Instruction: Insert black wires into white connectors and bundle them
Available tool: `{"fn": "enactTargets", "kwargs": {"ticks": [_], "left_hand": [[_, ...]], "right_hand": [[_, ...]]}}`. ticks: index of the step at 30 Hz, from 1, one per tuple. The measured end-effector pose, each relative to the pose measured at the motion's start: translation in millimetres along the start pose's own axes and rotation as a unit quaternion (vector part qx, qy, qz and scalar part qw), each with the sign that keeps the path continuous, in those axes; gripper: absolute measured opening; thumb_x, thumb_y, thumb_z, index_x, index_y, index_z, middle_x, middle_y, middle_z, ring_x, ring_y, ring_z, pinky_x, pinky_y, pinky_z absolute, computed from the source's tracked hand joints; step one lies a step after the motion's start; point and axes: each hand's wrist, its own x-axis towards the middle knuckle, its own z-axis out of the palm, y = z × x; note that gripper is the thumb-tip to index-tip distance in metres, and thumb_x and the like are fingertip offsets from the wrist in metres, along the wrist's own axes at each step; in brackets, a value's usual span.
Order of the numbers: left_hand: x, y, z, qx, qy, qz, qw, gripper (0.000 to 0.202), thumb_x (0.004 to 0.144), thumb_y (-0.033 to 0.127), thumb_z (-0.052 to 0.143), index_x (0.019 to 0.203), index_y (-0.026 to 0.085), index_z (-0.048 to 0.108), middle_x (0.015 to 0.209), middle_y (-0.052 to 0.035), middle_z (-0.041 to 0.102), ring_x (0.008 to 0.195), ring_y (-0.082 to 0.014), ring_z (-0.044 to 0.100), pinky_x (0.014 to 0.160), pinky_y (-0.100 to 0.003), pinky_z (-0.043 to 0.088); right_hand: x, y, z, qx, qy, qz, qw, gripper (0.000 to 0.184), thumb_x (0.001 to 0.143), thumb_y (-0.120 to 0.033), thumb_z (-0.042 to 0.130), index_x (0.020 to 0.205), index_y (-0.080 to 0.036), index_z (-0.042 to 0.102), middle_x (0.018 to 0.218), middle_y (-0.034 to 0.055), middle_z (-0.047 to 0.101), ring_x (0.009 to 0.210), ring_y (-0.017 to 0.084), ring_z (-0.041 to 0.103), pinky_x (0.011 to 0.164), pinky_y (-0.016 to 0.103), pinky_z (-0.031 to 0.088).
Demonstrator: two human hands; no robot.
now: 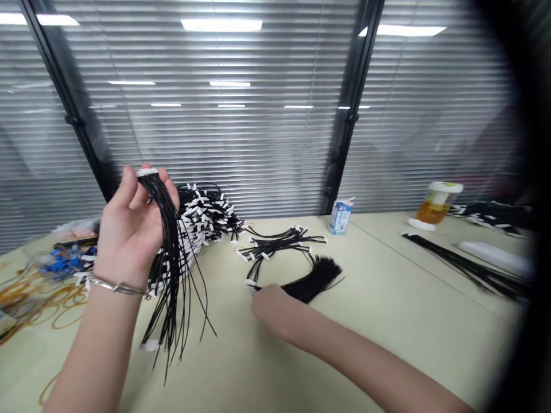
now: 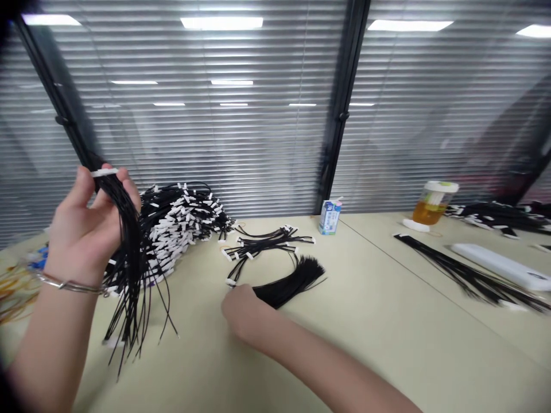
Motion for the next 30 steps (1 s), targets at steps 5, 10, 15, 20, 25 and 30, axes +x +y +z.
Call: {"fn": "enactTargets", "kwargs": {"ticks": [5, 10, 15, 20, 25, 30], "left_hand": [[2, 0, -5.6, 0.024, -0.034, -0.009, 0.999, 0.019, 0.092, 0.030, 0.047, 0.101, 0.031, 0.064, 0.096, 0.0082, 0.072, 0.137, -0.0031, 0.024, 0.099, -0.019, 0.042], [0, -2, -5.3, 0.055, -0.034, -0.007, 0.998, 0.017, 0.091, 0.035, 0.050, 0.092, 0.031, 0.066, 0.097, 0.0089, 0.072, 0.137, -0.0019, 0.023, 0.098, -0.014, 0.041], [-6, -11, 8.6, -0.015, 0.021, -0.025, 0.999, 0.017, 0.091, 0.034, 0.051, 0.092, 0.025, 0.066, 0.095, 0.0016, 0.070, 0.117, -0.0112, 0.053, 0.091, -0.017, 0.048], [-8, -29, 21.6, -0.059, 0.042, -0.023, 0.997, 0.026, 0.096, 0.027, 0.042, 0.092, 0.012, 0.062, 0.089, -0.0066, 0.067, 0.090, -0.0123, 0.064, 0.088, -0.027, 0.052], [-14, -48, 22.3, 0.094, -0.060, -0.047, 0.993, 0.017, 0.084, 0.027, 0.064, 0.097, 0.016, 0.065, 0.099, -0.0077, 0.067, 0.091, -0.0175, 0.064, 0.083, -0.031, 0.053], [-22, -56, 23.4, 0.224, -0.175, -0.065, 0.956, 0.023, 0.079, 0.023, 0.070, 0.101, 0.018, 0.064, 0.103, -0.0076, 0.068, 0.087, -0.0134, 0.063, 0.078, -0.020, 0.051]], "right_hand": [[10, 2, 6, 0.029, 0.024, -0.033, 0.999, 0.016, 0.063, 0.004, 0.054, 0.070, -0.009, 0.061, 0.071, 0.0116, 0.064, 0.069, 0.024, 0.064, 0.057, 0.030, 0.043], [12, 20, -3, 0.147, 0.026, -0.123, 0.981, 0.015, 0.070, -0.028, 0.061, 0.066, -0.016, 0.053, 0.068, 0.0036, 0.061, 0.061, 0.018, 0.058, 0.047, 0.025, 0.034], [-7, 46, -22, 0.315, 0.058, -0.182, 0.929, 0.009, 0.085, -0.026, 0.041, 0.091, -0.022, 0.045, 0.074, -0.0056, 0.059, 0.063, 0.006, 0.058, 0.056, 0.016, 0.040], [-34, 61, -45, 0.474, 0.239, -0.137, 0.836, 0.016, 0.093, -0.031, 0.035, 0.097, -0.020, 0.046, 0.073, -0.0043, 0.047, 0.061, 0.005, 0.048, 0.057, 0.018, 0.038], [-54, 57, -63, 0.624, 0.396, -0.082, 0.669, 0.011, 0.091, -0.028, 0.044, 0.094, -0.018, 0.047, 0.063, -0.0079, 0.034, 0.048, 0.003, 0.027, 0.043, 0.017, 0.023], [-68, 40, -65, 0.625, 0.459, -0.114, 0.621, 0.010, 0.092, -0.028, 0.046, 0.097, -0.021, 0.051, 0.064, -0.0065, 0.036, 0.049, 0.003, 0.029, 0.043, 0.017, 0.024]]}}
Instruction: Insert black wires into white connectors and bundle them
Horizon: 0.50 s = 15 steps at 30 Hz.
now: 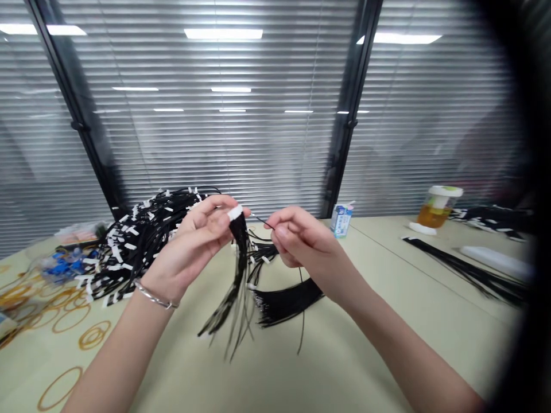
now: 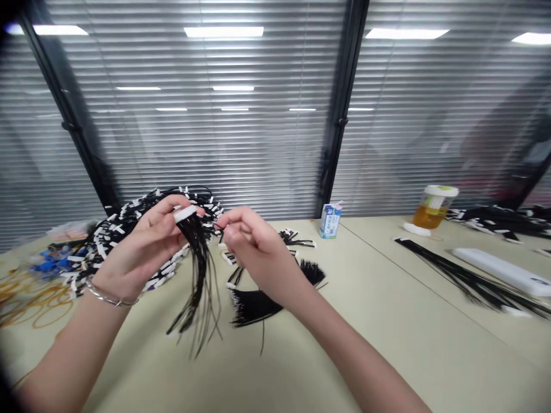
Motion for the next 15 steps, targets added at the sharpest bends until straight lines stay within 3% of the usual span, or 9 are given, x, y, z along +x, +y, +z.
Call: {"fn": "enactTargets", "kwargs": {"ticks": [4, 9, 12, 15], "left_hand": [[-4, 3, 4.7, 0.032, -0.060, -0.028, 0.997, 0.036, 0.079, 0.016, 0.068, 0.115, 0.022, 0.062, 0.108, -0.0065, 0.067, 0.096, -0.0173, 0.063, 0.083, -0.024, 0.052], [-9, 4, 10.9, -0.029, -0.063, -0.040, 0.997, 0.035, 0.080, 0.006, 0.063, 0.113, 0.019, 0.066, 0.113, -0.0042, 0.066, 0.098, -0.0133, 0.064, 0.087, -0.017, 0.051], [-10, 2, 13.9, -0.093, -0.061, -0.032, 0.993, 0.031, 0.081, 0.006, 0.063, 0.109, 0.018, 0.068, 0.112, -0.0023, 0.067, 0.097, -0.0108, 0.064, 0.087, -0.013, 0.050], [-10, 0, 16.5, -0.141, -0.072, -0.028, 0.987, 0.031, 0.081, 0.007, 0.063, 0.109, 0.020, 0.068, 0.111, -0.0007, 0.068, 0.099, -0.0104, 0.064, 0.082, -0.009, 0.051]], "right_hand": [[-17, -11, 14, -0.137, 0.051, -0.091, 0.985, 0.012, 0.093, -0.023, 0.045, 0.103, -0.025, 0.051, 0.068, -0.0054, 0.046, 0.055, 0.005, 0.038, 0.048, 0.019, 0.032], [-29, -27, 23, -0.335, 0.120, -0.214, 0.910, 0.013, 0.090, -0.012, 0.049, 0.100, -0.020, 0.053, 0.078, -0.0046, 0.060, 0.061, 0.004, 0.048, 0.056, 0.019, 0.039], [-30, -33, 21, -0.410, 0.147, -0.241, 0.867, 0.007, 0.088, -0.011, 0.052, 0.088, -0.017, 0.056, 0.072, -0.0041, 0.057, 0.059, 0.003, 0.044, 0.053, 0.019, 0.036], [-30, -35, 19, -0.424, 0.160, -0.246, 0.857, 0.005, 0.085, -0.010, 0.056, 0.083, -0.015, 0.056, 0.069, -0.0043, 0.053, 0.057, 0.003, 0.039, 0.053, 0.018, 0.036]]}}
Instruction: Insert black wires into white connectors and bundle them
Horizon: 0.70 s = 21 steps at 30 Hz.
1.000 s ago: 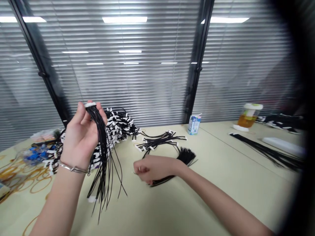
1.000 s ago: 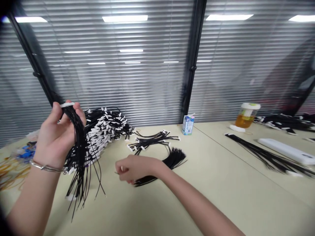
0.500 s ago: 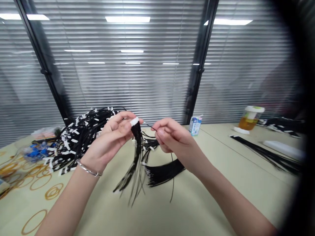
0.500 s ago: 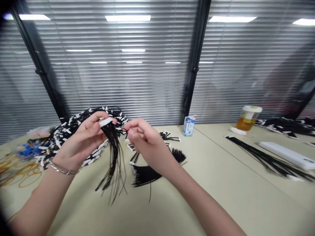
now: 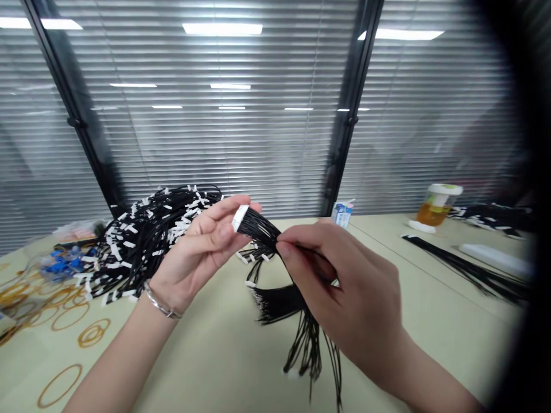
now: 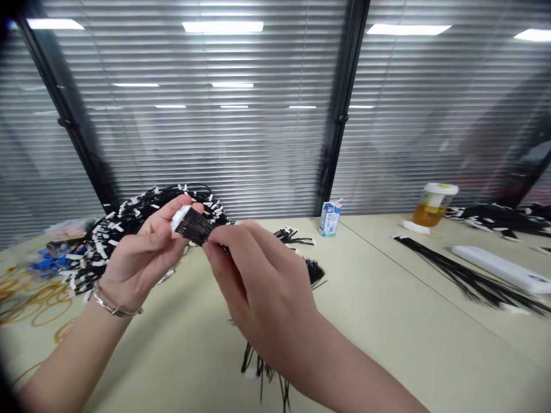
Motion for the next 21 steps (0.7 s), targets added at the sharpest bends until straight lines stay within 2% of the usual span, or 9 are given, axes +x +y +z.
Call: {"fn": "enactTargets", "kwargs": {"ticks": [11, 21], "left_hand": [[0.4, -4.6, 6.6, -0.042, -0.027, -0.009, 0.999, 0.031, 0.080, 0.003, 0.062, 0.106, 0.019, 0.069, 0.107, 0.0001, 0.069, 0.099, -0.0100, 0.065, 0.086, -0.011, 0.050], [-0.6, -7.1, 7.4, -0.029, -0.043, -0.011, 0.999, 0.029, 0.084, 0.003, 0.058, 0.106, 0.019, 0.069, 0.108, 0.0000, 0.069, 0.099, -0.0088, 0.064, 0.090, -0.012, 0.047]], "right_hand": [[0.8, -5.2, -8.5, -0.042, 0.013, 0.004, 0.999, 0.009, 0.081, -0.008, 0.058, 0.083, -0.017, 0.055, 0.066, -0.0055, 0.054, 0.055, 0.003, 0.042, 0.053, 0.016, 0.038], [0.2, -4.6, -9.2, -0.055, 0.007, 0.003, 0.998, 0.009, 0.081, -0.009, 0.058, 0.082, -0.018, 0.056, 0.067, -0.0056, 0.054, 0.054, 0.003, 0.042, 0.052, 0.017, 0.038]]}}
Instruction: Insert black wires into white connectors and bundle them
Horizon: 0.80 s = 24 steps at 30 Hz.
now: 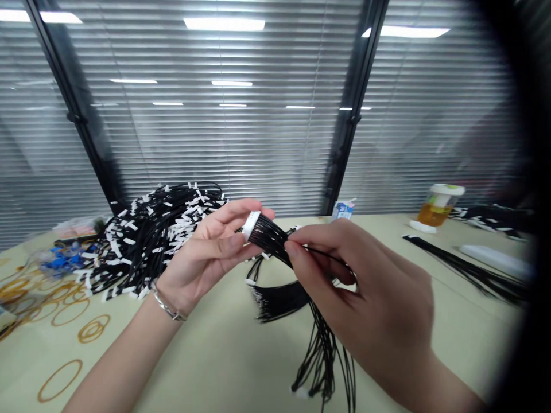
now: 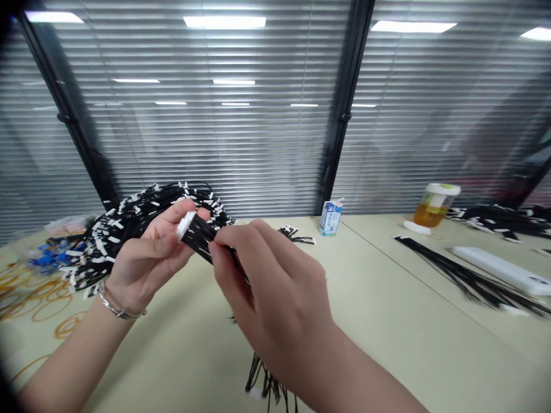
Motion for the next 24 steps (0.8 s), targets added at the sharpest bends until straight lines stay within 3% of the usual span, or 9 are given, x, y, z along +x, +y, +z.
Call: {"fn": "enactTargets", "kwargs": {"ticks": [11, 19, 24], "left_hand": [[0.4, 0.0, 2.5, 0.041, 0.012, 0.000, 0.999, 0.027, 0.083, 0.008, 0.061, 0.105, 0.022, 0.069, 0.107, -0.0003, 0.068, 0.094, -0.0092, 0.064, 0.087, -0.012, 0.049], [0.5, -1.6, 1.6, 0.081, 0.039, -0.002, 0.996, 0.025, 0.080, 0.013, 0.065, 0.102, 0.024, 0.069, 0.109, -0.0022, 0.067, 0.096, -0.0151, 0.064, 0.084, -0.018, 0.052], [0.5, -3.0, -0.5, 0.084, 0.042, 0.000, 0.996, 0.025, 0.080, 0.013, 0.065, 0.103, 0.024, 0.069, 0.111, -0.0026, 0.066, 0.096, -0.0164, 0.064, 0.085, -0.021, 0.052]], "right_hand": [[0.8, 2.5, 0.0, 0.008, -0.020, 0.007, 1.000, 0.007, 0.083, -0.012, 0.056, 0.081, -0.019, 0.055, 0.072, -0.0046, 0.061, 0.055, 0.004, 0.051, 0.051, 0.017, 0.041], [0.7, 1.5, -3.6, -0.014, -0.015, 0.010, 1.000, 0.009, 0.085, -0.015, 0.055, 0.078, -0.019, 0.053, 0.062, -0.0056, 0.057, 0.050, 0.005, 0.047, 0.049, 0.019, 0.038], [1.6, 1.8, -4.2, -0.029, -0.019, 0.008, 0.999, 0.012, 0.085, -0.015, 0.055, 0.074, -0.019, 0.051, 0.056, -0.0066, 0.051, 0.046, 0.004, 0.038, 0.048, 0.020, 0.034]]}}
